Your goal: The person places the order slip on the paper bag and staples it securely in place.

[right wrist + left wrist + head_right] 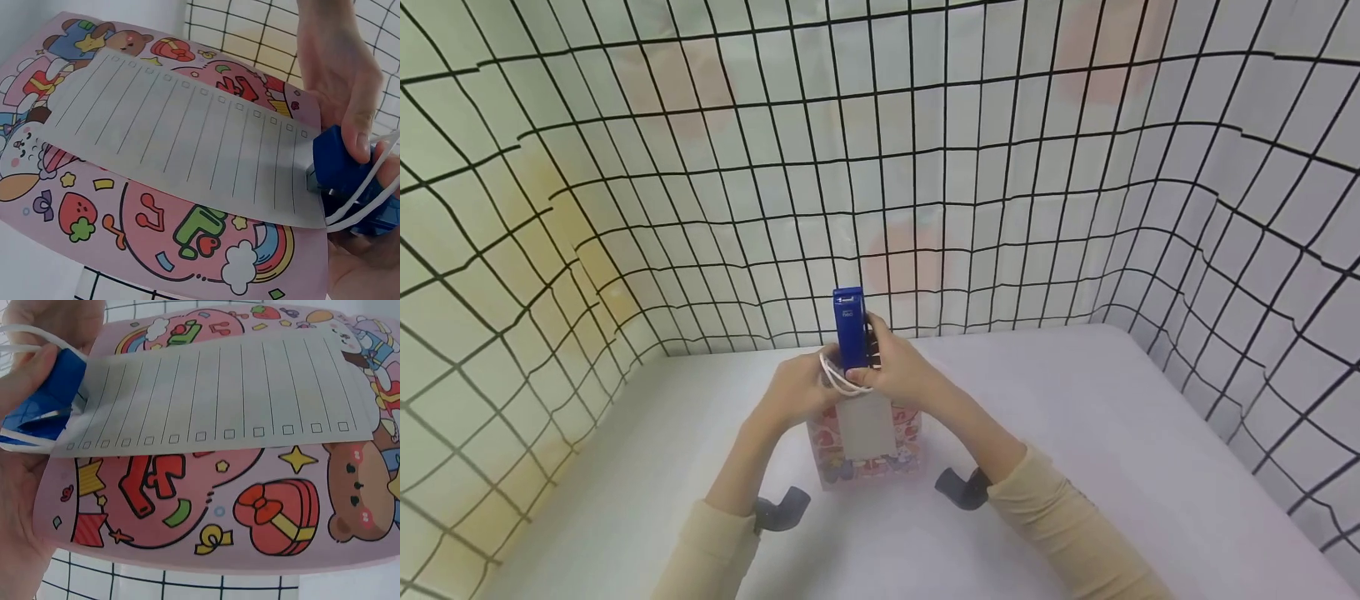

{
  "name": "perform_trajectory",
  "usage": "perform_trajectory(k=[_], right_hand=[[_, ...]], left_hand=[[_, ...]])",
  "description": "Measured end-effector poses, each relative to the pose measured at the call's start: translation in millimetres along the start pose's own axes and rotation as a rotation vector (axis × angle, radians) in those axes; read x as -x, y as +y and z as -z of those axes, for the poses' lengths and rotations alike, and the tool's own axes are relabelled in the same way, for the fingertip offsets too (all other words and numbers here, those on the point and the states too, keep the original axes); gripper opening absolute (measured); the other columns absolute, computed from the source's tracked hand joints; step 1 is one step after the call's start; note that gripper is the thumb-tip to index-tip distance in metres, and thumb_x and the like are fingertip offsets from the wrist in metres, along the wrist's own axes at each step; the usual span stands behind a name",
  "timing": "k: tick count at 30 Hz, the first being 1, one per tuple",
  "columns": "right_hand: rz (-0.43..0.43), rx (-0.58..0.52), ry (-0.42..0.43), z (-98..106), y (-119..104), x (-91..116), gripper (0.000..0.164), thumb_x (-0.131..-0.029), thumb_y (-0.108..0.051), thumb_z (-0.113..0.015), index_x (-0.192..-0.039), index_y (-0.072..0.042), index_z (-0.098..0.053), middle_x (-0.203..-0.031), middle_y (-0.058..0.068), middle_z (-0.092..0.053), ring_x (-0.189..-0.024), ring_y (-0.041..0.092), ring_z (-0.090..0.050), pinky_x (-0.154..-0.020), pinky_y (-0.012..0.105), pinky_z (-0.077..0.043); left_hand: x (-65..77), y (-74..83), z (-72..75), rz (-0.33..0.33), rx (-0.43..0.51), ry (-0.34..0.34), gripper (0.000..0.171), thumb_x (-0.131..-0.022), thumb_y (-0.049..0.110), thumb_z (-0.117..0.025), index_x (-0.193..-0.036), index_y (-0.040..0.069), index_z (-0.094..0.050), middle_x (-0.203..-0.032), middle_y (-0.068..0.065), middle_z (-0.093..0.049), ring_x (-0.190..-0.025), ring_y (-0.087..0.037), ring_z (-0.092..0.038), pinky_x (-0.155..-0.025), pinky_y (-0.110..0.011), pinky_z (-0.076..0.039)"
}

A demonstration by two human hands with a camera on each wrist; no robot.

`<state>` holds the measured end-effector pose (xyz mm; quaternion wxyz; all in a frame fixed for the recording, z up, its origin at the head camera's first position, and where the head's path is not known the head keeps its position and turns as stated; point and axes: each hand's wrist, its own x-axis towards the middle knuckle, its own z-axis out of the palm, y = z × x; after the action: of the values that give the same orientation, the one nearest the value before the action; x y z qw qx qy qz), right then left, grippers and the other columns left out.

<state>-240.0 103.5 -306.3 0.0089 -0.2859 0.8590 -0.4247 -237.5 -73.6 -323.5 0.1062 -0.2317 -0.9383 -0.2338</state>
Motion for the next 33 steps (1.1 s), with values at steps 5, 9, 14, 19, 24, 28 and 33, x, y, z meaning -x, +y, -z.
perform_trajectory(k=[5, 9, 14, 19, 24, 28, 33], right_hand=[[-0.010, -0.078, -0.004, 2.9, -2.9, 1.3, 0.077, -0.088, -0.016, -0.057, -0.143, 0.001, -0.006, -0.134, 0.027, -0.040, -0.120, 0.039, -0.046, -0.098, 0.048, -0.040], [-0.016, -0.101, 0.011, 3.8, -4.3, 3.2, 0.076, -0.089, -0.016, -0.057, -0.143, 0.000, -0.006, -0.132, 0.026, -0.042, -0.119, 0.039, -0.047, -0.098, 0.049, -0.040], [-0.012, -0.128, 0.060, 5.2, -3.4, 3.3, 0.077, -0.089, -0.018, -0.057, -0.144, 0.000, -0.005, -0.128, 0.026, -0.046, -0.117, 0.038, -0.049, -0.095, 0.049, -0.043], [-0.018, -0.132, 0.112, 6.7, -1.3, 2.5, 0.077, -0.088, -0.020, -0.058, -0.142, -0.001, -0.007, -0.129, 0.026, -0.044, -0.114, 0.038, -0.051, -0.092, 0.048, -0.046], [-0.057, -0.134, 0.136, 7.4, 0.9, 2.7, 0.081, -0.086, -0.023, -0.062, -0.140, -0.001, -0.005, -0.133, 0.028, -0.039, -0.109, 0.040, -0.054, -0.088, 0.047, -0.048], [-0.109, -0.152, 0.160, 8.1, 2.3, 2.3, 0.086, -0.084, -0.024, -0.065, -0.138, -0.002, -0.003, -0.136, 0.029, -0.035, -0.108, 0.041, -0.055, -0.088, 0.046, -0.048], [-0.177, -0.179, 0.184, 9.6, 1.5, 2.0, 0.096, -0.081, -0.024, -0.068, -0.138, -0.006, 0.006, -0.139, 0.029, -0.031, -0.114, 0.044, -0.050, -0.092, 0.049, -0.045]], left_hand=[[2.3, 0.5, 1.8, 0.043, 0.045, -0.023, 0.058, -0.073, 0.057, -0.063, -0.118, 0.021, -0.056, -0.074, 0.005, -0.061, -0.065, -0.011, -0.050, -0.059, -0.024, -0.041], [5.1, 0.7, 2.1, 0.051, 0.041, -0.029, 0.059, -0.074, 0.058, -0.062, -0.120, 0.022, -0.056, -0.072, 0.004, -0.061, -0.064, -0.011, -0.049, -0.058, -0.024, -0.041], [6.1, -0.7, 1.7, 0.048, 0.006, -0.023, 0.052, -0.078, 0.060, -0.057, -0.110, 0.019, -0.058, -0.069, 0.003, -0.059, -0.063, -0.011, -0.049, -0.056, -0.023, -0.040], [6.8, -1.2, 2.4, 0.037, -0.013, -0.003, 0.044, -0.082, 0.060, -0.052, -0.097, 0.018, -0.057, -0.073, 0.001, -0.062, -0.064, -0.011, -0.050, -0.056, -0.023, -0.041], [7.7, -0.4, 2.6, 0.029, -0.012, 0.026, 0.040, -0.082, 0.056, -0.054, -0.091, 0.017, -0.056, -0.069, 0.002, -0.058, -0.061, -0.012, -0.047, -0.054, -0.022, -0.038], [8.7, -1.4, 1.8, 0.024, -0.030, 0.047, 0.040, -0.082, 0.056, -0.054, -0.096, 0.018, -0.056, -0.069, 0.003, -0.058, -0.061, -0.010, -0.047, -0.054, -0.022, -0.038], [8.8, -3.4, 1.1, 0.036, 0.004, 0.050, 0.041, -0.083, 0.056, -0.052, -0.102, 0.020, -0.057, -0.073, 0.004, -0.060, -0.063, -0.010, -0.049, -0.055, -0.023, -0.039]])
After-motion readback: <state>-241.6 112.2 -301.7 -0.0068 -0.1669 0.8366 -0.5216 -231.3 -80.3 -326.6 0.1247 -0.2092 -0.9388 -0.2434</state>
